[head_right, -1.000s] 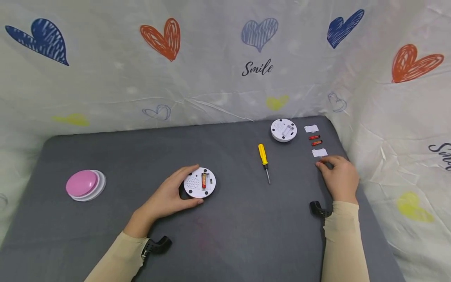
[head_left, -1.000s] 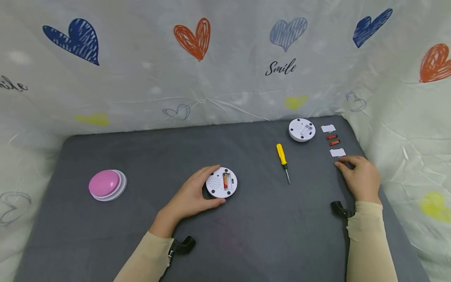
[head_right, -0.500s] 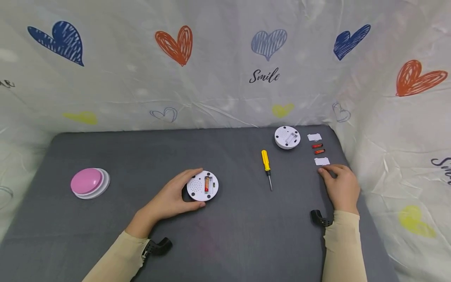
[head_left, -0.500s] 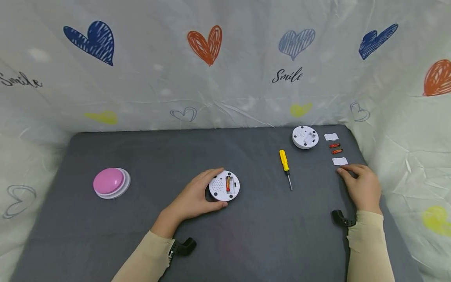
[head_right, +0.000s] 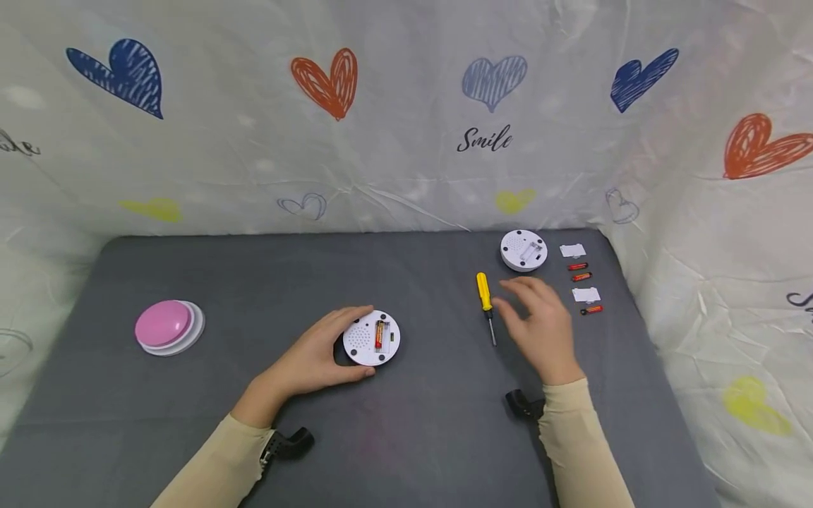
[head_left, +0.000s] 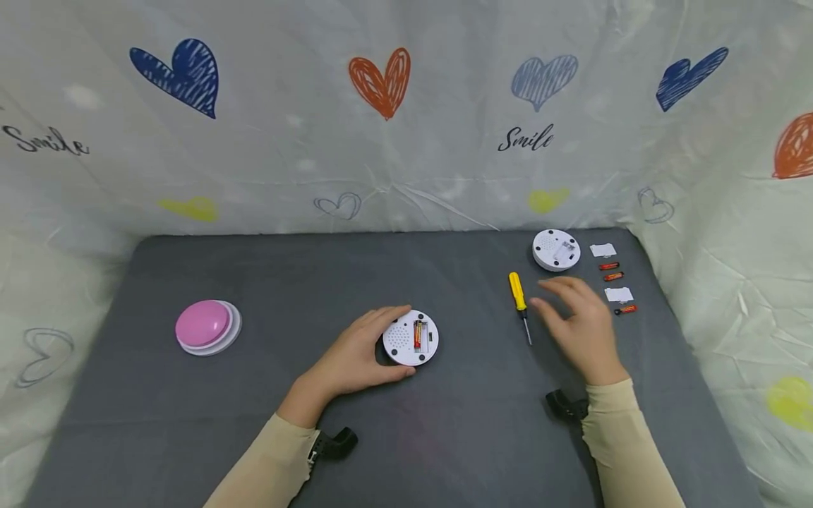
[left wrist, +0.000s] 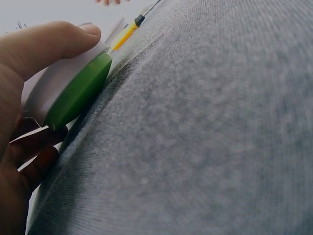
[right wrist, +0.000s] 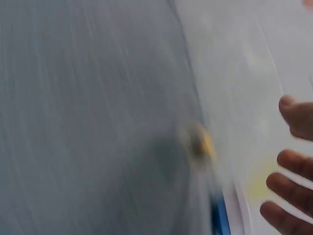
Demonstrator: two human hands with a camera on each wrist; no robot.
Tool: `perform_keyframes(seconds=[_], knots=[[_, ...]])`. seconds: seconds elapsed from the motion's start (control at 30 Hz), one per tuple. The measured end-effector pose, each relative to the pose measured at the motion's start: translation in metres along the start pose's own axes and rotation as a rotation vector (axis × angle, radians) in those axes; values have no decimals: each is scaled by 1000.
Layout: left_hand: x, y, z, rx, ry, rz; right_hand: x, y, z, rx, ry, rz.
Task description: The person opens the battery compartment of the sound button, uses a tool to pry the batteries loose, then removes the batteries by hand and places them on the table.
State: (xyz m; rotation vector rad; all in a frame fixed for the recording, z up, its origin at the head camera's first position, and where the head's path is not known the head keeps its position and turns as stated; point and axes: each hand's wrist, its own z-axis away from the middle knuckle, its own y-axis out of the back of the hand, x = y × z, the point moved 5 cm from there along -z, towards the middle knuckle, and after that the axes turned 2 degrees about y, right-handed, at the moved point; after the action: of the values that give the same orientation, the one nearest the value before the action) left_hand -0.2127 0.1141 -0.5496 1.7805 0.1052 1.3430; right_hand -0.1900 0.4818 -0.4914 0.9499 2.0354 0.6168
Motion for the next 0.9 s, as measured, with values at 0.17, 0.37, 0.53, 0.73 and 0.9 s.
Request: perform_keyframes(seconds=[0.17,0.37,0.53,0.73,0.9], knots=[[2,1,0,10,-19,7,-61,-53,-5,-213,191,-149],[1,0,0,1,-23,16,-103,-83,-6,-342,308,-226],[2,-1,3,-3,-18,18,-116,-94,-8,-383,372,-237],[1,-4,3,-1,-20,3,-122,-104,-9,-428,443,-214],[1,-2,3,8,-24,3,-125,-107,-11,-446,457,-184]])
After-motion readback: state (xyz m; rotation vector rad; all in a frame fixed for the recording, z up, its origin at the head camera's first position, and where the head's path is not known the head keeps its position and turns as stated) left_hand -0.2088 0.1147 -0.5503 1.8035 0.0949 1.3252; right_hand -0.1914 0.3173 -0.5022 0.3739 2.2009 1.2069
